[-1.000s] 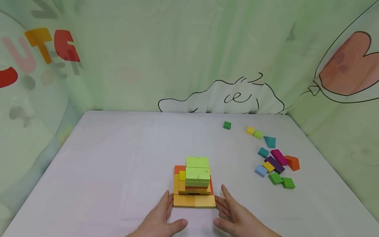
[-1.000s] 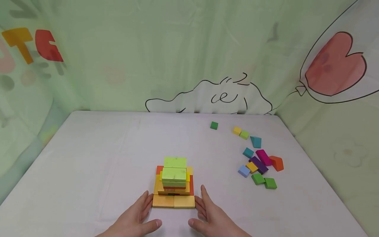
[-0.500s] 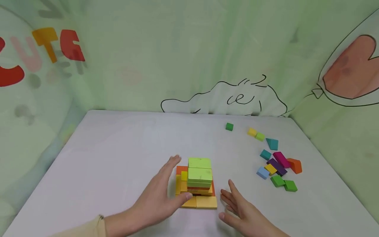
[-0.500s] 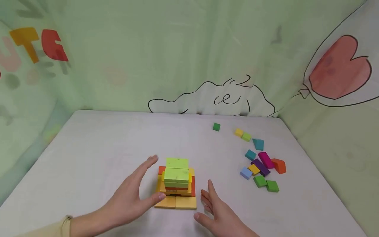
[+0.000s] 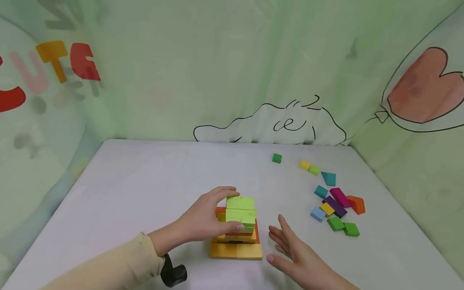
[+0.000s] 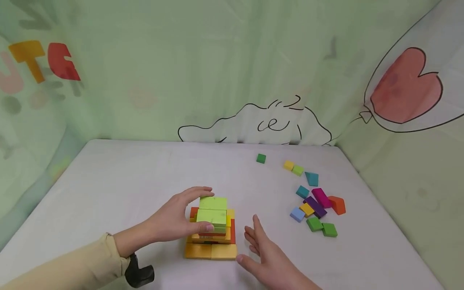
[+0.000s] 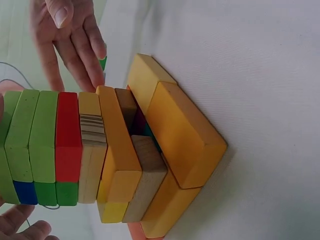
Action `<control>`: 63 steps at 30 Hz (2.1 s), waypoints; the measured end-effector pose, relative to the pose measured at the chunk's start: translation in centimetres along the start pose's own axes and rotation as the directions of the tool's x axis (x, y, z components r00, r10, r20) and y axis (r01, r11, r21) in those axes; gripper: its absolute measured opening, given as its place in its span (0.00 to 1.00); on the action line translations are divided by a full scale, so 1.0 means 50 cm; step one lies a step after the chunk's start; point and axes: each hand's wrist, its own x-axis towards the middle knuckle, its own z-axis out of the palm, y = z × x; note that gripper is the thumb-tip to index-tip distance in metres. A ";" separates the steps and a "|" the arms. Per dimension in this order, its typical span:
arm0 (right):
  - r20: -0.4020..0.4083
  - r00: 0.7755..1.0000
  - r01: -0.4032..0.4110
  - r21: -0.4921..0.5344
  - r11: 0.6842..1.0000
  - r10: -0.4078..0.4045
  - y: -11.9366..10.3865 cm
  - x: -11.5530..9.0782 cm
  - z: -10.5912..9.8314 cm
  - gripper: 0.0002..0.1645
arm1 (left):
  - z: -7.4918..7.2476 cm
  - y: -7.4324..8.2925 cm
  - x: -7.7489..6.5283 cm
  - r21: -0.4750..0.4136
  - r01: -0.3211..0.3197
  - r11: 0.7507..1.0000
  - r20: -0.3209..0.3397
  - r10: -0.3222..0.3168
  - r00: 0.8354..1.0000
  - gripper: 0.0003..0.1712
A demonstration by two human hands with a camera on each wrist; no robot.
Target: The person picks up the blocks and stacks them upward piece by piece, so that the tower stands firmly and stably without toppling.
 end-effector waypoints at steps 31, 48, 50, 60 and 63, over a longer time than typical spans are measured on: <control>-0.088 0.967 0.101 -0.729 0.676 -0.240 -0.032 0.424 -0.340 0.33 | 0.005 -0.023 0.001 -0.131 -0.028 0.991 -0.027 0.024 0.999 0.33; -0.094 0.977 0.056 -0.752 0.657 -0.190 -0.044 0.350 -0.205 0.19 | 0.010 -0.020 0.001 -0.094 -0.028 0.995 -0.041 0.025 0.999 0.37; -0.089 0.978 0.055 -0.765 0.641 -0.190 -0.046 0.313 -0.173 0.17 | 0.006 -0.023 -0.003 -0.089 -0.020 0.996 -0.053 0.015 0.998 0.37; -0.077 0.989 0.033 -0.720 0.693 -0.127 0.003 0.119 -0.066 0.17 | -0.003 -0.037 -0.013 -0.079 -0.006 0.997 -0.079 0.000 0.997 0.34; -0.066 0.989 0.050 -0.697 0.716 -0.133 0.021 0.095 -0.058 0.19 | -0.005 -0.037 -0.012 -0.078 -0.010 0.997 -0.080 0.004 0.997 0.34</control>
